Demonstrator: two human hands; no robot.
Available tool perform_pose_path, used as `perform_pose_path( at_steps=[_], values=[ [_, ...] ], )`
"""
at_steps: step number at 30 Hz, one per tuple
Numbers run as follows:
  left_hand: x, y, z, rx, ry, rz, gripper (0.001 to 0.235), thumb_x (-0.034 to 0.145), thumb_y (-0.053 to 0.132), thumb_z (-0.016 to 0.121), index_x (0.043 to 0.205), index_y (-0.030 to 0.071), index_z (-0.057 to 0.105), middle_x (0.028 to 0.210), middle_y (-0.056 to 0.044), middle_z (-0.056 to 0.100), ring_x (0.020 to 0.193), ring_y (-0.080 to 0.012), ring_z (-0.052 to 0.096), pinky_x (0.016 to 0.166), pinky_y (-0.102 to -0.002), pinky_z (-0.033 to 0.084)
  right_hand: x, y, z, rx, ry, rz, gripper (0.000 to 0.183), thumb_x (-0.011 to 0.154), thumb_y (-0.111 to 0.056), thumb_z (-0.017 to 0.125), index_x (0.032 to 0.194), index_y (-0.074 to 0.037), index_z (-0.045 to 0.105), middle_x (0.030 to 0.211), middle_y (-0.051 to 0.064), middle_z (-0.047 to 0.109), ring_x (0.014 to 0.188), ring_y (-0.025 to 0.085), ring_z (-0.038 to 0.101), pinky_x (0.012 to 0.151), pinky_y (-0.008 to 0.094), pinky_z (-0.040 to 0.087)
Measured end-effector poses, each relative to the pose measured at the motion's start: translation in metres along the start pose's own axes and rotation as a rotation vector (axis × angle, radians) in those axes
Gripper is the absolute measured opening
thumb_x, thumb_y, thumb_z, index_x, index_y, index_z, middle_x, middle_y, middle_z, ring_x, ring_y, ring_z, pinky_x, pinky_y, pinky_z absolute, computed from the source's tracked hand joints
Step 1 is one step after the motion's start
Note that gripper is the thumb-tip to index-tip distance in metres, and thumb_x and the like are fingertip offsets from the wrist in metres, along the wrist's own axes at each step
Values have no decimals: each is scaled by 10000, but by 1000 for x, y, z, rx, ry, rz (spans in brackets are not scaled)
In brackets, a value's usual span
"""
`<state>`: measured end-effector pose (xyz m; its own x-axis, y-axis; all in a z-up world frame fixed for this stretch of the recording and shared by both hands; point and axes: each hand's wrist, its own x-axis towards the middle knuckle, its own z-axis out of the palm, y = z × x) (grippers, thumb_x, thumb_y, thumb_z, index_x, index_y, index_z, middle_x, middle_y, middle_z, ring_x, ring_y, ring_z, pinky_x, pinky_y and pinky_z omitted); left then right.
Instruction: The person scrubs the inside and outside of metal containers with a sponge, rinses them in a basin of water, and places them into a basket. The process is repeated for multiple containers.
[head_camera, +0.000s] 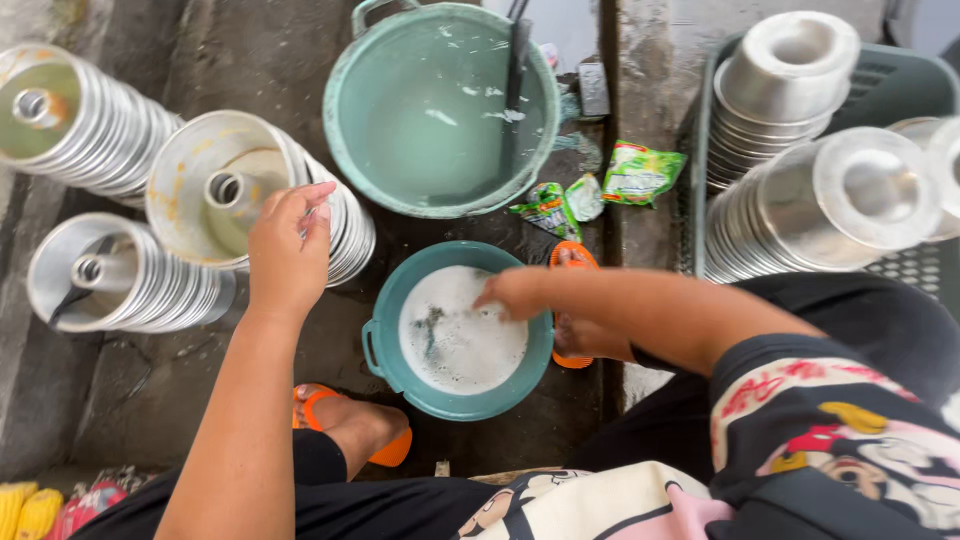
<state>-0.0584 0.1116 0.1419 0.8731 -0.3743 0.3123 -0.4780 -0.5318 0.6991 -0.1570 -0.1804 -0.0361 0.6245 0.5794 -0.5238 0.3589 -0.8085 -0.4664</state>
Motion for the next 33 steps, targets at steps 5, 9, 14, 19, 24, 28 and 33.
perform_pose_path(
  at_steps=[5, 9, 14, 19, 24, 28, 33],
  values=[
    [-20, -13, -45, 364, 143, 175, 256, 985, 48, 663, 1234, 84, 707, 1319, -119, 630, 1325, -366, 527, 1153, -478, 408, 80, -64, 79, -42, -37, 192, 911, 822, -428, 790, 1609, -404, 331, 1699, 185, -12, 1407, 504, 265, 1072, 553, 416],
    [-29, -51, -42, 404, 230, 27, 348, 1005, 88, 703, 1350, 75, 661, 1454, -175, 535, 1435, -421, 414, 1200, -541, 328, 120, -45, 154, -91, -49, 209, 496, 858, -342, 756, 1338, -254, 666, 1588, 173, 341, 1424, 436, 395, 1100, 525, 457],
    [-31, -102, -29, 414, 341, -125, 629, 962, 155, 781, 1498, -11, 498, 1502, -287, 411, 1415, -459, 364, 1176, -559, 309, 130, 33, 197, 464, 167, 427, 434, 730, -86, 696, 1155, -170, 730, 1138, 170, 725, 1046, 329, 689, 949, 418, 549],
    [-29, -142, -34, 330, 450, -265, 788, 925, 140, 833, 1539, -91, 396, 1471, -280, 407, 1353, -417, 459, 1144, -478, 405, 140, 72, 159, 757, 596, 551, 413, 785, -193, 706, 1181, -80, 662, 1032, 192, 723, 931, 332, 720, 857, 442, 561],
    [-23, -162, -46, 106, 462, -560, 483, 860, 105, 783, 1272, -41, 576, 1030, -152, 644, 858, -216, 654, 797, -377, 543, 171, 35, 132, 601, 684, 595, 379, 919, -257, 686, 1230, -45, 641, 1160, 235, 683, 1063, 385, 669, 962, 468, 519],
    [-19, -167, -49, 61, 446, -501, 312, 830, 69, 767, 1061, -39, 585, 822, -47, 658, 710, -186, 661, 695, -374, 553, 195, -6, 147, 484, 544, 455, 418, 876, -188, 693, 1213, 23, 564, 1229, 281, 611, 1120, 436, 599, 990, 500, 470],
    [-16, -163, -51, -14, 378, -610, 236, 852, 53, 726, 971, -13, 533, 805, -76, 626, 613, -187, 670, 536, -335, 570, 171, -45, 191, 411, 178, 244, 535, 845, -152, 659, 1342, -2, 527, 1285, 241, 622, 1197, 405, 592, 1040, 477, 475]
  ],
)
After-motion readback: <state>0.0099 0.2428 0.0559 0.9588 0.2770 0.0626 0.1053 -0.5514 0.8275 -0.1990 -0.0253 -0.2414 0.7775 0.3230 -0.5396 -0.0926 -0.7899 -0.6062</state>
